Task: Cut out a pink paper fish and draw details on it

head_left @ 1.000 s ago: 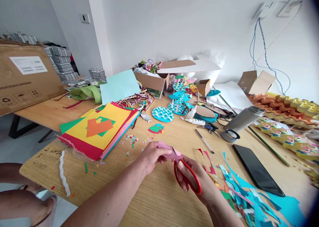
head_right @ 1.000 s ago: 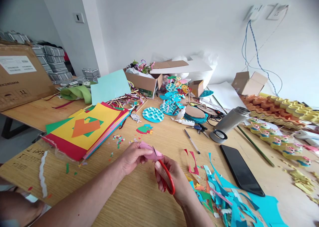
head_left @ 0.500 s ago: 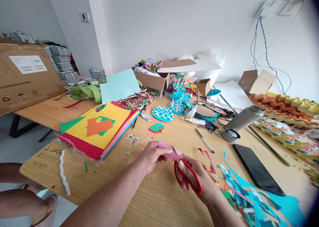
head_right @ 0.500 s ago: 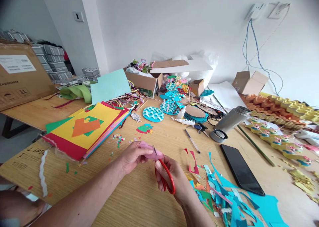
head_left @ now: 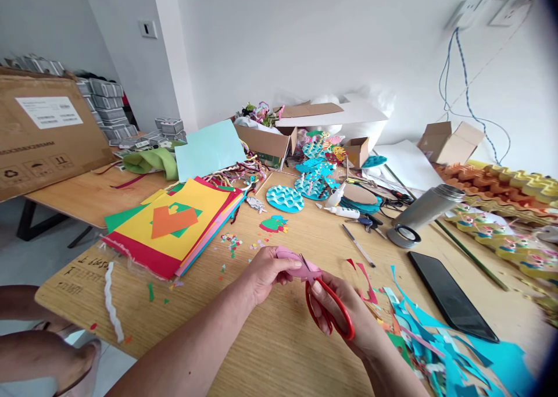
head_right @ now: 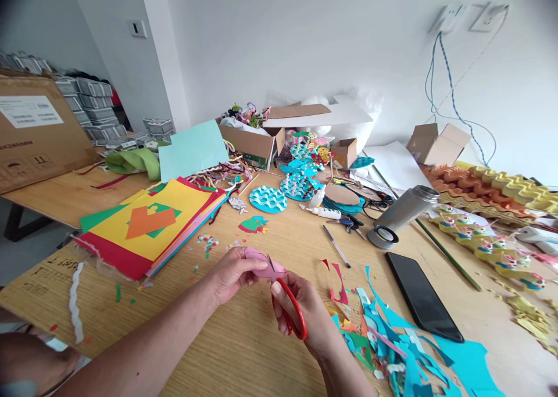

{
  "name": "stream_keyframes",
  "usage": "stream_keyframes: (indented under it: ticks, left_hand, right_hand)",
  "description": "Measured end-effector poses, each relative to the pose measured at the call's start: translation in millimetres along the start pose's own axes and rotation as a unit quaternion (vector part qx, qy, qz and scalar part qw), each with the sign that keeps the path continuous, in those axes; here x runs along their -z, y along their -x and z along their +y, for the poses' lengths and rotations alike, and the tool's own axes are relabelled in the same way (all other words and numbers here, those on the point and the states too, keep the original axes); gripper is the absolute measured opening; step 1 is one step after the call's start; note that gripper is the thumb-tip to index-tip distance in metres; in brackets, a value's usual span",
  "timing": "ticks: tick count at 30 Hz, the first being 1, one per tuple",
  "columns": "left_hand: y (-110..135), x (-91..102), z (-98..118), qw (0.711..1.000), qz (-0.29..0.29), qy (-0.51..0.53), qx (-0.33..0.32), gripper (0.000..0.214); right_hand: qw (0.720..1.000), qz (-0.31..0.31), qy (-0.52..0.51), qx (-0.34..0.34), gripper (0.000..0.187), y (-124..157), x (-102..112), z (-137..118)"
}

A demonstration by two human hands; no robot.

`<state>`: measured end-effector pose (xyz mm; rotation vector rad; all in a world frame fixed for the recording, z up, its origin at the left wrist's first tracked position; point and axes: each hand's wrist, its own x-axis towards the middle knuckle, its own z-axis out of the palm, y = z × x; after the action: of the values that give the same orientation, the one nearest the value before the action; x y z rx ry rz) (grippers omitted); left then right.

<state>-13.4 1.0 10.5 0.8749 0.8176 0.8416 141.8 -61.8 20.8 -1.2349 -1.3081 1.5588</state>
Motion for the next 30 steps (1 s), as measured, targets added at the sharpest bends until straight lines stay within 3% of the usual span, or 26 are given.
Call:
stream_keyframes:
  ticks: [30]
  left_hand:
    - [1.7,0.0,3.7,1.0,-0.018,-0.018,-0.001,0.03]
  right_hand:
    - [1.0,0.006,0.007,-0.026,0.047,1.4,2.8,0.0]
